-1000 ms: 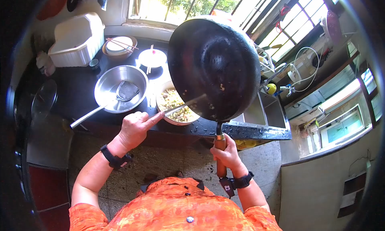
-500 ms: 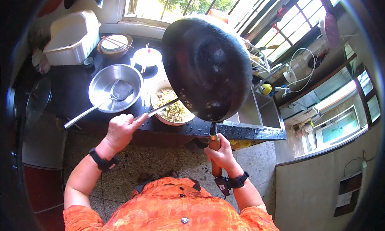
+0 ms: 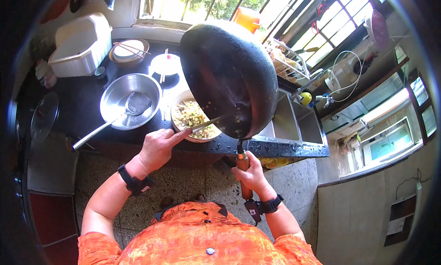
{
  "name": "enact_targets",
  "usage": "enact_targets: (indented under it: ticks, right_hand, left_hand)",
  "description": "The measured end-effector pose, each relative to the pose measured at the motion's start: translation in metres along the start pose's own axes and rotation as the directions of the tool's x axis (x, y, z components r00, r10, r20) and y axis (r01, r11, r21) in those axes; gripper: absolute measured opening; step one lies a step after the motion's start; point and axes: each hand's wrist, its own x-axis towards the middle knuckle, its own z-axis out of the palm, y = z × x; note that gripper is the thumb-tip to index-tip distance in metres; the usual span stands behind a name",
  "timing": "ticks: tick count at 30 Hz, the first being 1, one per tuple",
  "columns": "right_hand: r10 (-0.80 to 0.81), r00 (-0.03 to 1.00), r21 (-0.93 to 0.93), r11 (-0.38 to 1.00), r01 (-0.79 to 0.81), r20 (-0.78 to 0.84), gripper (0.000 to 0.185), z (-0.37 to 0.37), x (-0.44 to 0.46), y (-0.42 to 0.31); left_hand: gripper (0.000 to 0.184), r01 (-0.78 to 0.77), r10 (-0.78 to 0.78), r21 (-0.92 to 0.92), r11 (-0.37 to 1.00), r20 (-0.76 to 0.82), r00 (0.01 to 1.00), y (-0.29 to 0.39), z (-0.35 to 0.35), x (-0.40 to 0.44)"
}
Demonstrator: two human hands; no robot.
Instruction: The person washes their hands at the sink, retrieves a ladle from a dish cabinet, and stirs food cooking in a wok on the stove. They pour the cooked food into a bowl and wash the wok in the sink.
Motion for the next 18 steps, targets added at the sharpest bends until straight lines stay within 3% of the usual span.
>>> enact_targets:
  ticks: [7, 18]
  right_hand:
    - [-0.030, 0.999, -0.038, 0.999, 0.030, 0.022, 0.028, -0.006, 0.004, 0.006]
    - [-0.016, 1.000, -0.040, 0.999, 0.017, 0.012, 0.029, -0.005, 0.006, 0.011]
  left_hand:
    - [0.052, -0.051, 0.011, 0.274, 0.960, 0.148, 0.989, -0.032, -0.033, -0.034]
    - [0.055, 0.061, -0.071, 0.298, 0.953, 0.020, 0.997, -0.019, -0.001, -0.005]
